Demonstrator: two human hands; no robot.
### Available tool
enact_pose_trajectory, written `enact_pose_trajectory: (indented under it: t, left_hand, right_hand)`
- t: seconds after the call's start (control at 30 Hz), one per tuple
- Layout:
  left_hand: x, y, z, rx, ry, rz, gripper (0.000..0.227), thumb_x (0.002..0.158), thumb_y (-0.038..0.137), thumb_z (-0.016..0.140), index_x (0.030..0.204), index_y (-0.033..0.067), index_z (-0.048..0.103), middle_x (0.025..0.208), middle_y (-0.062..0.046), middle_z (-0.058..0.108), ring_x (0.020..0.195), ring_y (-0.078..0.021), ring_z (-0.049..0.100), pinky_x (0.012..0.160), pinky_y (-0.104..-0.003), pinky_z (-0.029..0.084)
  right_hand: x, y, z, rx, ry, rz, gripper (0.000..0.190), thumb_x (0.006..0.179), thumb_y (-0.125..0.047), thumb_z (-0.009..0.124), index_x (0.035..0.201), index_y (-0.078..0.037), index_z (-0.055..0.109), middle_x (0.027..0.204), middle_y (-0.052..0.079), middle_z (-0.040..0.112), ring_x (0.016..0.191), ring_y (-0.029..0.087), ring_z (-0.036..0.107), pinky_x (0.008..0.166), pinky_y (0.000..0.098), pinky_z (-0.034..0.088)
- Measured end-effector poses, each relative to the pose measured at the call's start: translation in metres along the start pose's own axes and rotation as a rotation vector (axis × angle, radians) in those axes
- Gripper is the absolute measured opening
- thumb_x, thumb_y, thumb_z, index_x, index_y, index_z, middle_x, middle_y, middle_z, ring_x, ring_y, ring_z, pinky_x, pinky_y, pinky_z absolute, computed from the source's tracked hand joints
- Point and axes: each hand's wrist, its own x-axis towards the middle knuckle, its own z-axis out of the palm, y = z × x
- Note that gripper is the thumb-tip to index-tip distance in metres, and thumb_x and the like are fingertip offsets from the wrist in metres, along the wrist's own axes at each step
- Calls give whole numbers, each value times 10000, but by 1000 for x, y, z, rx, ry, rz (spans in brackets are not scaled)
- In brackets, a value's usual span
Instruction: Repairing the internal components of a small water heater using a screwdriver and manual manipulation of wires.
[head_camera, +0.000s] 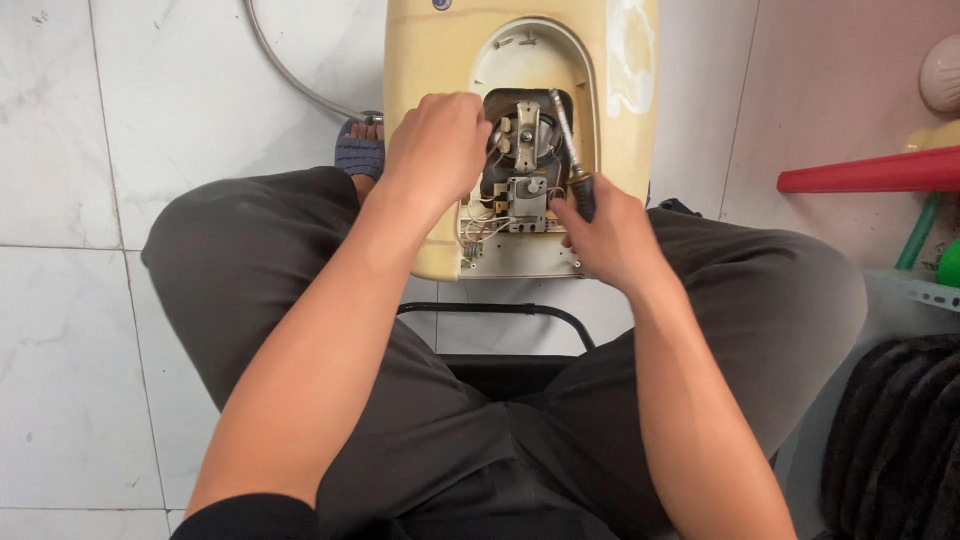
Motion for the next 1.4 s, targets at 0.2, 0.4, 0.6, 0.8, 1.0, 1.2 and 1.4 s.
enact_pose_trajectory:
  t: [0.2, 0.4, 0.6, 0.8, 1.0, 1.2, 1.4]
  left_hand:
    - [-25, 2, -35, 131, -425, -90, 283, 994, 184, 575, 1050, -47, 730, 974, -308, 707, 960, -559, 701, 804, -634, 569]
    - [-22, -6, -8, 102, -479, -88, 232, 948, 115, 584, 1051, -57, 703, 878, -264, 705, 869, -494, 734, 752, -622, 591]
    - [-18, 2, 9, 146, -407, 13, 157, 918, -17, 592, 1057, -84, 619, 805, -262, 679, 797, -464, 735, 689, -593, 597]
    - [-16, 8, 1, 150, -432, 26, 202, 902, -77, 571, 1102, -83, 599, 820, -275, 684, 792, -443, 736, 683, -611, 589]
    - [-13, 9, 2, 211, -458, 6, 180, 891, -81, 572, 1068, -46, 586, 813, -259, 682, 789, -439, 738, 679, -601, 595]
    - [-5, 13, -1, 251, -513, -53, 205, 850, -107, 616, 1049, -66, 641, 840, -282, 699, 829, -484, 734, 720, -624, 590]
    - [-9, 5, -11, 346, -720, -156, 193, 812, -109, 647, 986, -65, 717, 872, -260, 734, 900, -468, 743, 774, -603, 586]
  right_hand:
    - [-6, -21, -16, -27, -51, 16, 262, 988, -254, 652, 1006, 8, 658, 685, 123, 727, 608, 188, 727, 589, 299, 564]
    - [4, -23, -5, -90, -139, 62, 282, 982, -243, 669, 991, 38, 670, 699, 155, 722, 626, 207, 714, 563, 315, 570]
    - [7, -32, -3, -88, -149, 104, 280, 976, -260, 695, 950, 18, 670, 664, 147, 719, 606, 209, 723, 555, 311, 570]
    - [11, -36, -1, -104, -164, 78, 227, 984, -216, 682, 955, 9, 672, 666, 143, 710, 612, 211, 713, 575, 304, 562]
    - [12, -32, 0, -76, -204, 56, 230, 980, -241, 673, 949, -14, 659, 664, 129, 719, 615, 198, 716, 586, 297, 560]
    - [14, -29, -1, -62, -219, 64, 222, 981, -248, 678, 936, -32, 656, 652, 114, 716, 603, 189, 710, 565, 289, 555]
    - [14, -31, -5, -93, -205, 40, 213, 998, -229, 667, 944, -23, 658, 630, 107, 689, 575, 179, 690, 539, 275, 560]
